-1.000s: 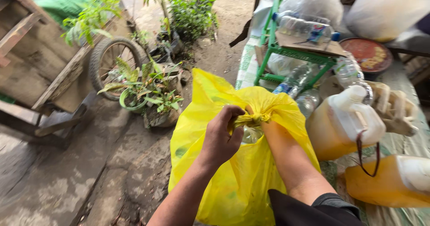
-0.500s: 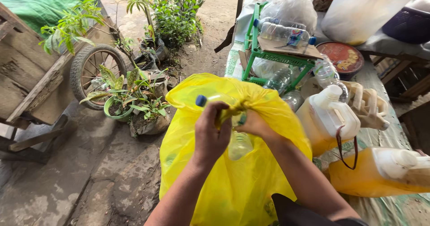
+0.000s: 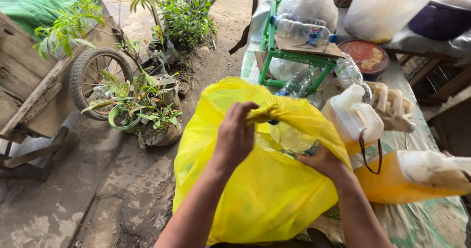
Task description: The person packs empty plastic bottles into a large yellow plastic bag, twisting and tying the bag closed. They then wipe bottles with a cloth, screw caps onto several bottles, carry the filled bag indoors, and set it down near a shelf.
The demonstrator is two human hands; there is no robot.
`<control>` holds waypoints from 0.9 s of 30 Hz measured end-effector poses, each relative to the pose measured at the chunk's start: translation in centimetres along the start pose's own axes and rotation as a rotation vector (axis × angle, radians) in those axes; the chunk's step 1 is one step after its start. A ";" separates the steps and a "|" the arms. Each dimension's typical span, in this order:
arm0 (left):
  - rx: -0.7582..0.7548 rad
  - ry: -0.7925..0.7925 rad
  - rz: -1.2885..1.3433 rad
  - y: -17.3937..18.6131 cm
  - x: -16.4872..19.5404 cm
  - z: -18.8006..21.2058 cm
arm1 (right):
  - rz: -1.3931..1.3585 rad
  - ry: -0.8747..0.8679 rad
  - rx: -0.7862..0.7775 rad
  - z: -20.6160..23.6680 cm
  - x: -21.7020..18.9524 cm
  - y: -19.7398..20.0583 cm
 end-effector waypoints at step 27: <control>0.203 0.273 -0.020 1.0 -7.7 1.9 | -1.087 0.187 0.616 10.2 9.5 23.7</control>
Point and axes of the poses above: each hand's wrist, its own z-axis away from the middle knuckle, its own y-axis out of the back of the hand, x = y × z, the point moved 10 cm from there along -z, towards the middle knuckle, and after that the axes turned 1 degree about -y, right-handed, at the moved point
